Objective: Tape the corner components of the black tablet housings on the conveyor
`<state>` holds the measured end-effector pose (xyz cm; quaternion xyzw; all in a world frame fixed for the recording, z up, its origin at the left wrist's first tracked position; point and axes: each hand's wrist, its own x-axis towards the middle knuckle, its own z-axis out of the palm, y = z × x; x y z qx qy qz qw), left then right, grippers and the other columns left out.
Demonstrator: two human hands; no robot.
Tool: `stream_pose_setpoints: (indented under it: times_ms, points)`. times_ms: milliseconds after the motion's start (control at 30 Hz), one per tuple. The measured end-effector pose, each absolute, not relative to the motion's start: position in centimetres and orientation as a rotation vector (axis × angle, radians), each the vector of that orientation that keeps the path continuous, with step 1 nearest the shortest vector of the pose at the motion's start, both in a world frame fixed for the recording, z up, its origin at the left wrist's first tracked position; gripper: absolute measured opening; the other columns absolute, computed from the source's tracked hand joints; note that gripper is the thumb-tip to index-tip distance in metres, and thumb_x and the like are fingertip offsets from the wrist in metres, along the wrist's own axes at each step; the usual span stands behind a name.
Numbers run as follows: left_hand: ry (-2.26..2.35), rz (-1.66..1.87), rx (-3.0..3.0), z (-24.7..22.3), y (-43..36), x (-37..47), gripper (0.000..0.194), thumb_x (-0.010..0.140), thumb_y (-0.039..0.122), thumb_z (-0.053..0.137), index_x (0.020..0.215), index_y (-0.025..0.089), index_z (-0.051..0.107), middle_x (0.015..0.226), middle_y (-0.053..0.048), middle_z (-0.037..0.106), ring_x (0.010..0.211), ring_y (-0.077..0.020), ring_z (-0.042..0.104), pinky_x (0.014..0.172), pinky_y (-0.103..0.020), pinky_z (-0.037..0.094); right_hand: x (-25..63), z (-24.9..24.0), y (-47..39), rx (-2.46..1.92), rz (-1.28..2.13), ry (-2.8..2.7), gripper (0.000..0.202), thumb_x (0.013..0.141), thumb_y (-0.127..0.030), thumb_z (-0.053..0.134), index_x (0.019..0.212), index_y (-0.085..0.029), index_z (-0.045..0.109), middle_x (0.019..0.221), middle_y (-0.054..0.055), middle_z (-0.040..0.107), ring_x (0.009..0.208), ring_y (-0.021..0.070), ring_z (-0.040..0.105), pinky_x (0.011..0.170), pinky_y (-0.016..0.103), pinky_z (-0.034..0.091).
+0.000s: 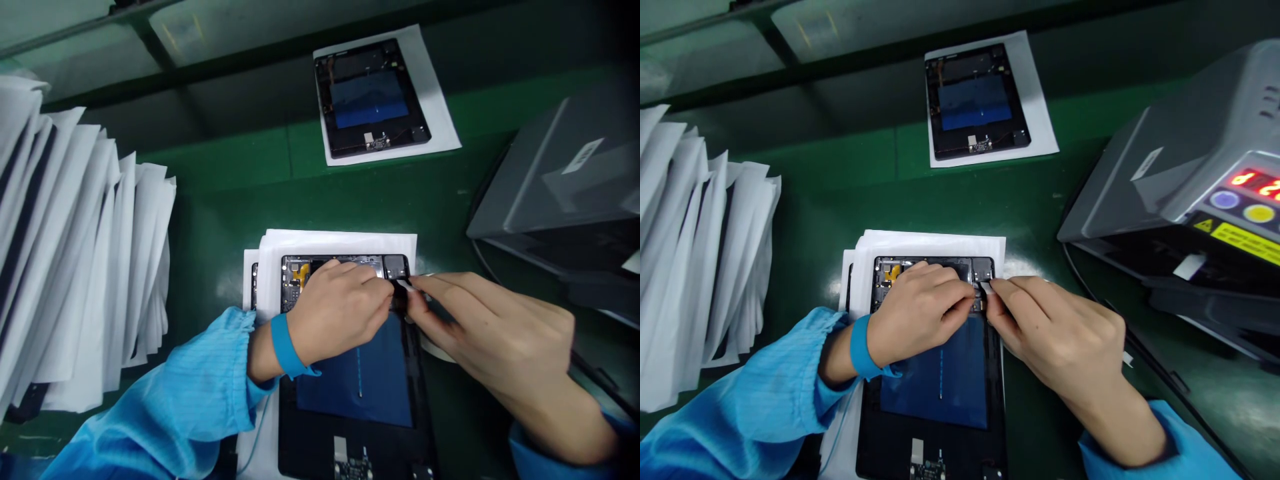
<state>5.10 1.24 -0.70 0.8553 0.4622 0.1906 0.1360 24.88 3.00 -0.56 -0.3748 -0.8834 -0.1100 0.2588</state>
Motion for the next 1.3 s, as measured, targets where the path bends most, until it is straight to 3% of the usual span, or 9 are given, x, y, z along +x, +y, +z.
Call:
stream_pose_setpoints:
  times_ms: [1067,1300]
  points:
    - [1.339,0.529,2.467,-0.55,1.25,5.15,0.025,0.101,0.022,0.049,0.084,0.017,0.066,0.076,-0.001,0.062,0.073,-0.0177,0.059,0.071,-0.033,0.042,24.82,-0.88,2.68,-1.049,-0.283,-2.449,0.009,0.090,-0.022,0.070,0.094,-0.016,0.065,0.083,-0.002,0.073,0.062,0.0108,0.061,0.053,0.028,0.037]
    - [1.341,0.500,2.468,-0.57,1.19,5.13,0.024,0.101,0.023,0.048,0.085,0.018,0.065,0.077,-0.001,0.061,0.075,-0.0179,0.060,0.072,-0.033,0.042,24.92,-1.14,3.01,-1.030,-0.103,-2.457,0.002,0.091,-0.018,0.065,0.093,-0.018,0.066,0.090,0.001,0.072,0.075,0.0131,0.064,0.063,0.027,0.043]
